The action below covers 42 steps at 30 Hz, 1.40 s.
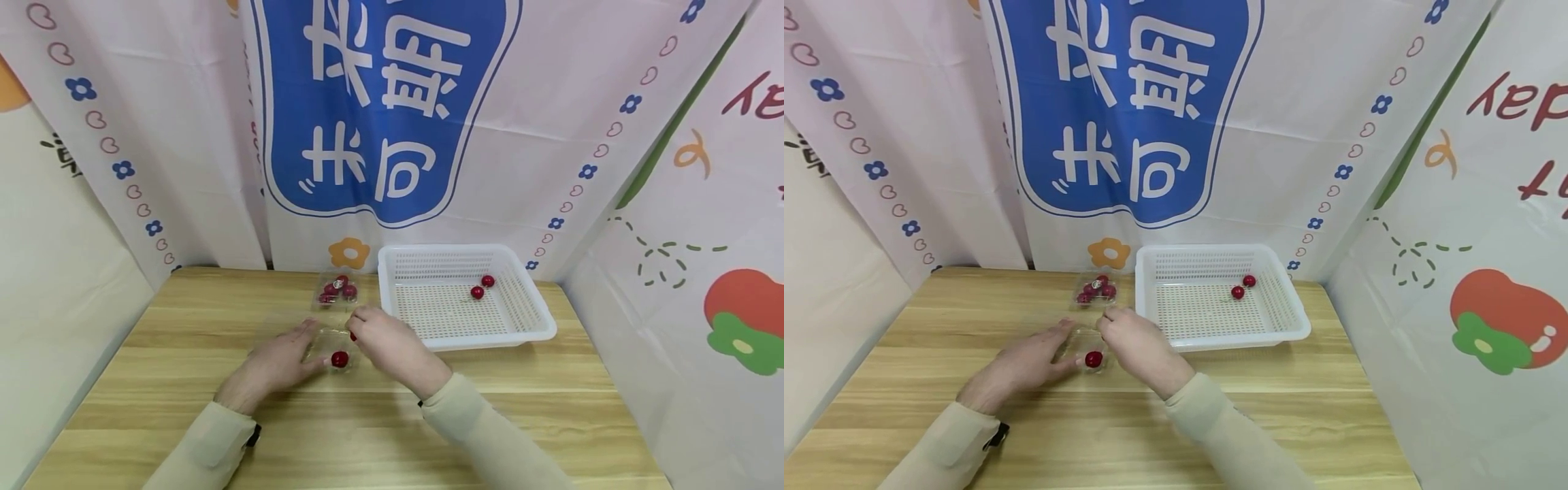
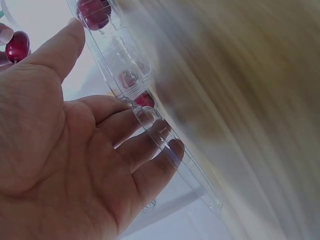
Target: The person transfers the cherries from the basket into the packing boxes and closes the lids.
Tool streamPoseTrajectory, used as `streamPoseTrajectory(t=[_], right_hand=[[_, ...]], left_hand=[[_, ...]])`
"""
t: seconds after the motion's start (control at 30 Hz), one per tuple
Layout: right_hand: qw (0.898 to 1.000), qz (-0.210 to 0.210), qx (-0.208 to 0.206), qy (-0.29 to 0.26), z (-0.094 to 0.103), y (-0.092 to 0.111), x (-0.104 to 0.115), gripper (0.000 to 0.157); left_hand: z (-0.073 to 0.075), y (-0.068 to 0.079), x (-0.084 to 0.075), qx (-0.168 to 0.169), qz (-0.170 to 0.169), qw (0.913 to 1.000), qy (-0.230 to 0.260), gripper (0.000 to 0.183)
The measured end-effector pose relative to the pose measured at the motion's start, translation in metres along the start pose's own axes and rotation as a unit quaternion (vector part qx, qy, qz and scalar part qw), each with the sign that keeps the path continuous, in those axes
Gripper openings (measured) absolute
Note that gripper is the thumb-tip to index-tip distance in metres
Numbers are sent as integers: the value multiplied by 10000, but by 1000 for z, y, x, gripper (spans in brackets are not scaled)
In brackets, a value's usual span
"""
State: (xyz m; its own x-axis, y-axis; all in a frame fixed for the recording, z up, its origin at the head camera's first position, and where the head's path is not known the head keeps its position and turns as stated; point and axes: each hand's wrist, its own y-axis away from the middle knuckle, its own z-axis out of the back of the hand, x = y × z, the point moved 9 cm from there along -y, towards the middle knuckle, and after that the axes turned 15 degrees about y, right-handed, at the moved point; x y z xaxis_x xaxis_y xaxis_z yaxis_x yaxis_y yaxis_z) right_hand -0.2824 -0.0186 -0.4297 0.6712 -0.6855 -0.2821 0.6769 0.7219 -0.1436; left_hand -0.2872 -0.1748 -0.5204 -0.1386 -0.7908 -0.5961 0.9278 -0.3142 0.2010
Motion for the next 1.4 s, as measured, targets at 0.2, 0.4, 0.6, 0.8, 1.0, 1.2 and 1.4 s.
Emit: streamPoseTrajectory(t=[0.2, 0.4, 0.6, 0.8, 1.0, 1.2, 1.4], right_hand=[[9998, -97, 73, 133, -7, -7, 14, 25], [9995, -159, 0, 284, -15, -14, 31, 30], [9989, -220, 153, 393, -34, -22, 41, 33], [9987, -287, 348, 257, -54, -27, 41, 35], [9985, -294, 370, 287, -62, -31, 41, 28], [9985, -288, 380, 272, -62, -31, 42, 25], [9991, -209, 299, 212, -44, -29, 42, 34]], left_hand=[[6, 7, 3, -45, -134, 9999, 37, 97], [8, 13, 6, -61, -128, 9997, 206, 100], [6, 13, 5, -86, -183, 9996, 198, 99], [5, 12, 5, -95, -175, 9996, 212, 100], [5, 12, 6, -96, -134, 9997, 180, 100], [5, 12, 7, -74, -99, 9998, 173, 100], [6, 13, 8, -74, -97, 9998, 170, 100]])
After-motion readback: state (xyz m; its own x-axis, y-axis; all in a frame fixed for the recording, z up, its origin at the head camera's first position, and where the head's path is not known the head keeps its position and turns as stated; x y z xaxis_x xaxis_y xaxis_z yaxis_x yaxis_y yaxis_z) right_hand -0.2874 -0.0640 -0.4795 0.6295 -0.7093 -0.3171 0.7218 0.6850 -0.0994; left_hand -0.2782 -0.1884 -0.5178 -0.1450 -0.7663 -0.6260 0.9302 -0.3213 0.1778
